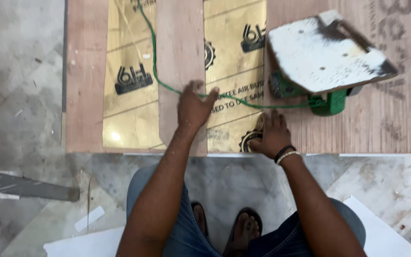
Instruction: The person marks a line on a wooden board using a pencil and then uses a circular saw to cut along the marked line. The person is sitting on the floor during the task.
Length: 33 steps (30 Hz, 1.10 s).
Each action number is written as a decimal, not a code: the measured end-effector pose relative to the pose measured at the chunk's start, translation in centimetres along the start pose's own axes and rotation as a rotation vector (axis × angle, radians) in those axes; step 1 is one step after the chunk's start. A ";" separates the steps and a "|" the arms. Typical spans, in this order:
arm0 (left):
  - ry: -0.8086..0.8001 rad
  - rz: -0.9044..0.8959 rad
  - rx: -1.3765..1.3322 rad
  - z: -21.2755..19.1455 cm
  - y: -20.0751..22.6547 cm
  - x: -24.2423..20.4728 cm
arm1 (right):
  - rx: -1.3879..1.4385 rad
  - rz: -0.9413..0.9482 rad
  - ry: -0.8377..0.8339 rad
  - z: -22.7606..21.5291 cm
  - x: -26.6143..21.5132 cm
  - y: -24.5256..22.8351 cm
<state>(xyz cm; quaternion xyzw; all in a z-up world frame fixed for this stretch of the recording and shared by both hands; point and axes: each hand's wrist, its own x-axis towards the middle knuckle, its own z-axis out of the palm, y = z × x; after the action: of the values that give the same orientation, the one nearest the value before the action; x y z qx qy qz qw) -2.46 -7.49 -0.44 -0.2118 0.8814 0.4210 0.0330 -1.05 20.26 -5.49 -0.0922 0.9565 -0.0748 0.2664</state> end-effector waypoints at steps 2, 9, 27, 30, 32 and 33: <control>0.014 -0.057 0.110 -0.7 0.1 -0.2 | 0.024 -0.033 0.034 -0.1 -0.4 0.4; -0.047 -0.068 0.225 -0.5 -0.1 -0.5 | 0.064 -0.098 0.042 -1.9 -0.9 -0.2; -0.280 0.054 0.563 1.9 2.3 -1.9 | 0.261 -0.237 -0.074 -5.8 -4.4 5.2; -0.284 0.053 0.562 2.3 2.5 -2.1 | 0.027 -0.262 0.031 -3.9 -3.3 4.6; -0.287 0.059 0.558 2.7 2.4 -2.2 | -0.151 -0.002 -0.137 -2.2 -2.0 2.7; -0.288 0.067 0.562 3.0 2.3 -2.2 | -0.144 0.011 -0.151 -1.9 -1.8 2.4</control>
<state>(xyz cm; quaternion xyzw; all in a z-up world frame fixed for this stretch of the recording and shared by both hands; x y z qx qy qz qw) -1.72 -3.18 -0.11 -0.1036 0.9560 0.1873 0.2008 -0.81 23.20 -3.46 -0.1110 0.9371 0.0026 0.3310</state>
